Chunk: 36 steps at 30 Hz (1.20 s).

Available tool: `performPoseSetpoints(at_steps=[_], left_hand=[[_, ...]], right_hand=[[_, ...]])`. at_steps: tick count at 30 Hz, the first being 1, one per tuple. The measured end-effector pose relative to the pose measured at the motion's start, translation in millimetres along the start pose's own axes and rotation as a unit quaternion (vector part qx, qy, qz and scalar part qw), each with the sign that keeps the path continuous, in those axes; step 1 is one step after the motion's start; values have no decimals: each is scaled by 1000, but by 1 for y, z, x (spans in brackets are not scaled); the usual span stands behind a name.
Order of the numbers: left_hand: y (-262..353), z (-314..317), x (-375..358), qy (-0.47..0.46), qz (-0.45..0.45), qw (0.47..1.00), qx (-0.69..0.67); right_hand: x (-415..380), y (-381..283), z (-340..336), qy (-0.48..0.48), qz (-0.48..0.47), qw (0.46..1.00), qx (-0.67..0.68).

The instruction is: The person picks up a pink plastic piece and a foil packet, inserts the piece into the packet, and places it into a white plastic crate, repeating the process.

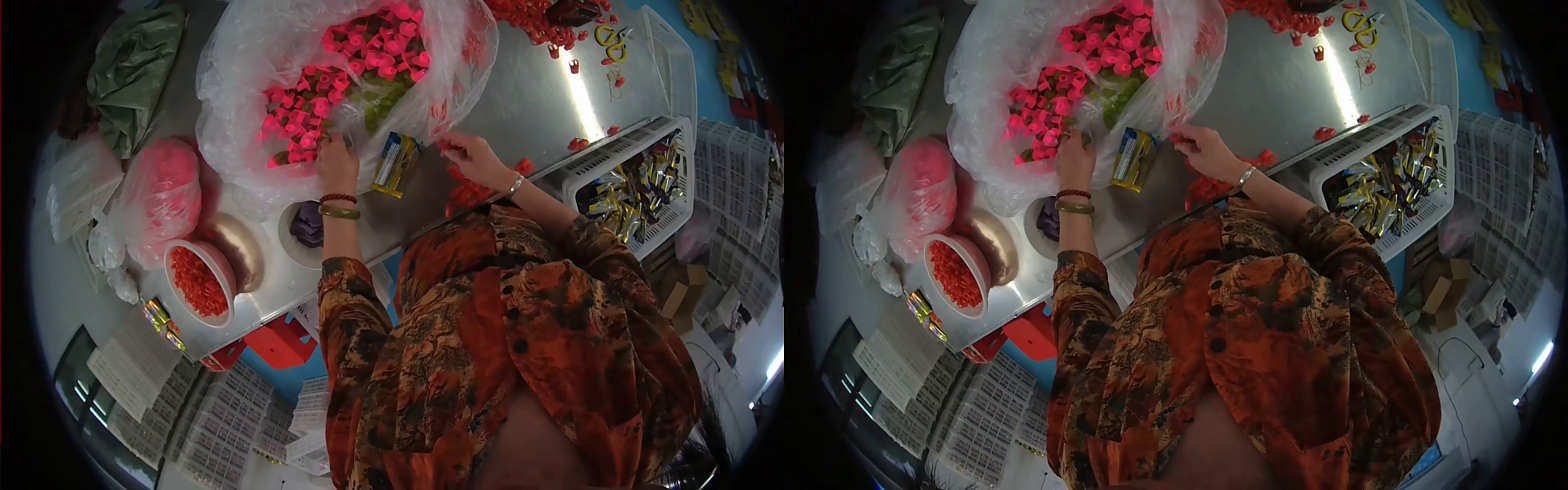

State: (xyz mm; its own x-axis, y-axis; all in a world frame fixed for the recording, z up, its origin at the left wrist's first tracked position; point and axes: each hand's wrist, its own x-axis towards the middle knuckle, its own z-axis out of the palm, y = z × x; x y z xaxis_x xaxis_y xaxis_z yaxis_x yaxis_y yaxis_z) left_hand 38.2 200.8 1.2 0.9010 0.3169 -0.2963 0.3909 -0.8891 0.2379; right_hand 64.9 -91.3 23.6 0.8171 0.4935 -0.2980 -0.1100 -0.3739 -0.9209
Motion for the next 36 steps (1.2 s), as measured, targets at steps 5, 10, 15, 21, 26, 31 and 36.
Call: performPoseSetpoints(at_steps=[5,10,15,21,26,31,36], left_hand=[[-1,4,-8,190,95,976,-53],[27,-11,-41,107,34,837,-536],[68,-17,-77,-33,-28,529,-847],[102,-18,-101,-50,-12,468,-882],[119,-27,-112,-70,38,512,-856],[133,-31,-118,-70,77,550,-828],[143,-30,-122,-58,120,618,-775]], right_hand=[[-3,1,-14,-34,46,980,191],[-13,-25,-29,-33,52,957,285],[-14,-49,-35,-33,57,932,357],[-26,-82,-37,-22,-4,946,324],[-38,-92,-33,25,-15,947,321],[-44,-87,-43,53,-25,952,299],[-50,-83,-47,87,-36,965,244]])
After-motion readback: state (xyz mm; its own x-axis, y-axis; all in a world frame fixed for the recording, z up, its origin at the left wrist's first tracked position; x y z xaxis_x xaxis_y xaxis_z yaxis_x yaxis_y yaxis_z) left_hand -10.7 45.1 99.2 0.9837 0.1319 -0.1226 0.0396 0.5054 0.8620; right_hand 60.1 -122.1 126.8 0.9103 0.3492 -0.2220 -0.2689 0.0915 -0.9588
